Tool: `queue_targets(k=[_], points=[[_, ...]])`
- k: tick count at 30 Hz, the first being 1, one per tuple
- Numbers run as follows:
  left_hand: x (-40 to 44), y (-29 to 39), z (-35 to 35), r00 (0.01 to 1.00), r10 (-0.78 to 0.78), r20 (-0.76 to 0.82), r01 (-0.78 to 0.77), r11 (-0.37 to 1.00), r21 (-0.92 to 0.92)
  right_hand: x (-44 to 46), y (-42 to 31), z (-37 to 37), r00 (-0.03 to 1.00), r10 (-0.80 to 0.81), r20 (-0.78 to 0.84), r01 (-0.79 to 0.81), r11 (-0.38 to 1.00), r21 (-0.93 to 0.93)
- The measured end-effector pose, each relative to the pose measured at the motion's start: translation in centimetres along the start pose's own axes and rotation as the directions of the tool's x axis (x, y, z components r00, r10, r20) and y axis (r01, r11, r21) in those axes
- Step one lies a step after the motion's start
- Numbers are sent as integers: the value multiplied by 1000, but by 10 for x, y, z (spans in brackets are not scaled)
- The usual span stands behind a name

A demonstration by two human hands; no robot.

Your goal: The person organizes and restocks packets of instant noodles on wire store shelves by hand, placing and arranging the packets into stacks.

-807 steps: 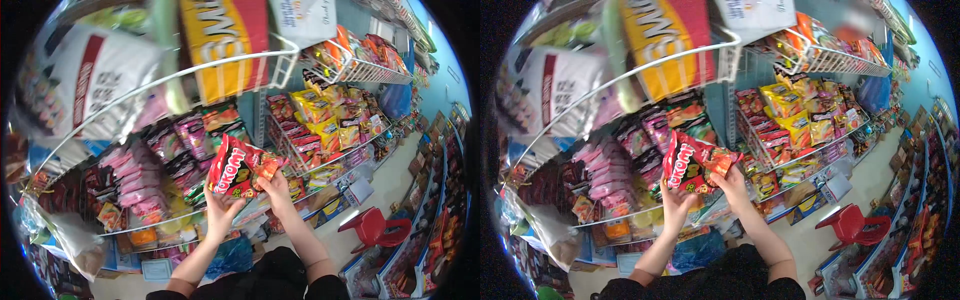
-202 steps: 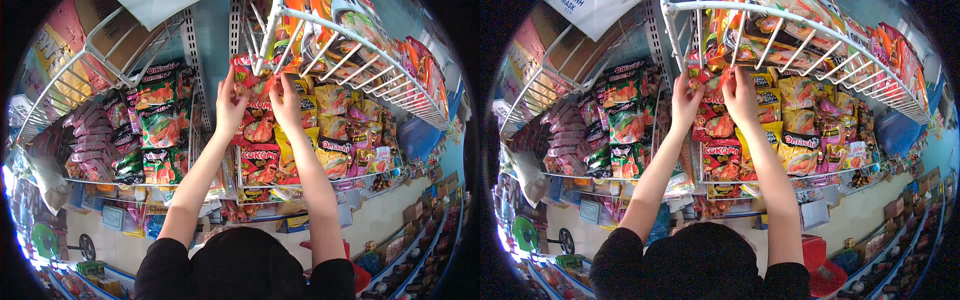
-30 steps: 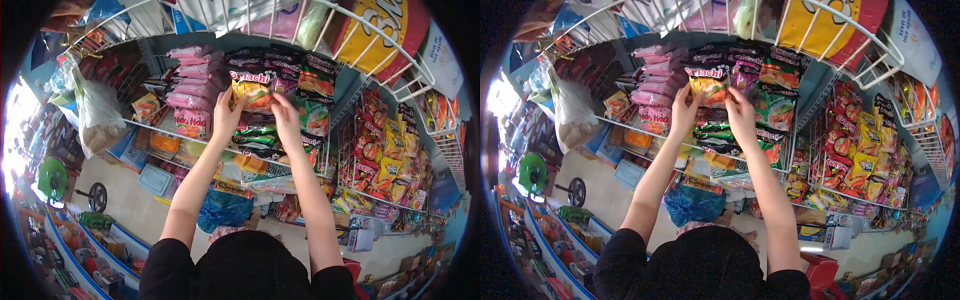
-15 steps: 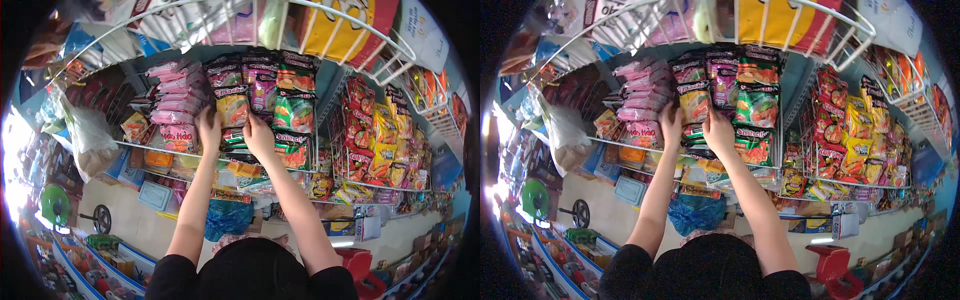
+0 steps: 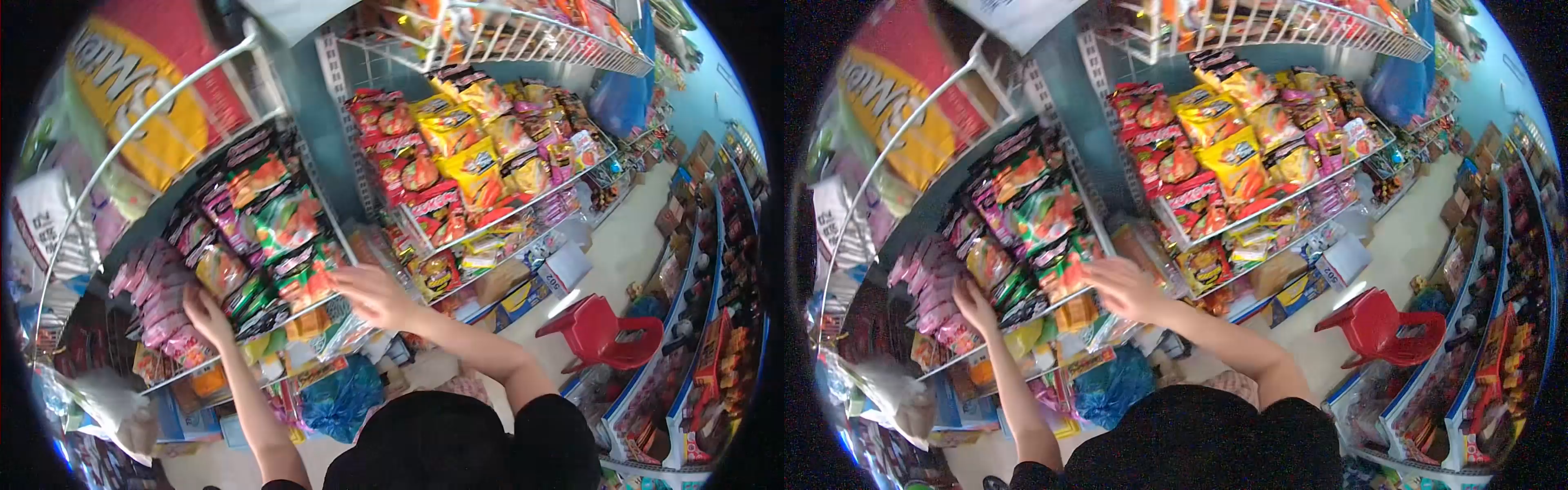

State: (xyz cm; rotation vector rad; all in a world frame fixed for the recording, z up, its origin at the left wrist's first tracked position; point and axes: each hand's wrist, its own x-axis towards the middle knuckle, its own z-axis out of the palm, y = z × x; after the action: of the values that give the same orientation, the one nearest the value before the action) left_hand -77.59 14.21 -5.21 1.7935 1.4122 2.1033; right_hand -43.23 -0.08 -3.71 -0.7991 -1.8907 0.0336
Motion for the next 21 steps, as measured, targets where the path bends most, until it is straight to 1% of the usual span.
queue_targets(k=[1,2,3,4,5,6,7,8,9,10,11,12,13,14,15,16,17,18,19,20,21], points=[[1,25,-2,1000,9,4,-9,998,68,-24,16,-29,997,65,-35,-67,996,-53],[2,27,-2,998,38,-41,-35,997,72,-44,22,-60,976,208,-61,-214,970,-115],[2,31,-5,999,18,-41,-13,994,107,-61,30,-91,943,310,-122,-322,942,-92],[2,35,-7,999,7,-42,-2,994,113,-86,46,-119,926,339,-167,-366,915,-170],[1,45,-6,995,46,-93,-26,980,197,-110,54,-144,868,436,-238,-486,847,-218],[0,59,-3,983,149,-110,-114,954,278,-123,60,-171,832,475,-288,-532,829,-171],[1,74,6,982,138,-126,-114,977,180,-141,71,-193,819,461,-342,-557,781,-281],[-1,98,16,984,120,-135,-109,990,88,-149,78,-216,796,466,-386,-581,767,-273],[-2,123,27,972,205,-114,-178,961,213,-162,91,-232,765,469,-441,-599,770,-221],[-4,153,44,968,213,-130,-189,966,176,-173,104,-246,731,512,-452,-637,750,-180],[-8,182,64,968,209,-139,-195,975,106,-150,96,-264,729,488,-480,-626,759,-181],[-12,211,88,965,206,-161,-204,978,32,-144,110,-279,769,430,-474,-579,783,-228],[-22,239,113,987,-13,-158,18,1000,25,-140,126,-292,804,367,-468,-526,805,-273],[-33,258,140,987,136,-84,-131,990,55,-140,145,-298,804,306,-509,-526,765,-370],[-45,264,169,965,243,95,-236,968,-84,-126,155,-307,793,314,-522,-528,781,-333],[-70,307,202,959,104,263,-95,994,-47,-111,164,-316,783,318,-535,-527,795,-299],[-95,330,234,882,-21,472,129,971,-199,-103,179,-326,790,336,-513,-525,803,-282],[-121,337,265,777,-22,630,246,931,-270,-96,193,-331,788,317,-528,-533,780,-327],[-147,332,302,641,-44,766,342,910,-234,-90,210,-334,786,296,-543,-541,753,-373],[-169,361,331,503,-20,864,707,585,-398,-86,230,-337,775,327,-541,-561,750,-351],[-186,363,363,469,-23,883,736,562,-376,-80,237,-338,753,371,-544,-601,724,-338]])
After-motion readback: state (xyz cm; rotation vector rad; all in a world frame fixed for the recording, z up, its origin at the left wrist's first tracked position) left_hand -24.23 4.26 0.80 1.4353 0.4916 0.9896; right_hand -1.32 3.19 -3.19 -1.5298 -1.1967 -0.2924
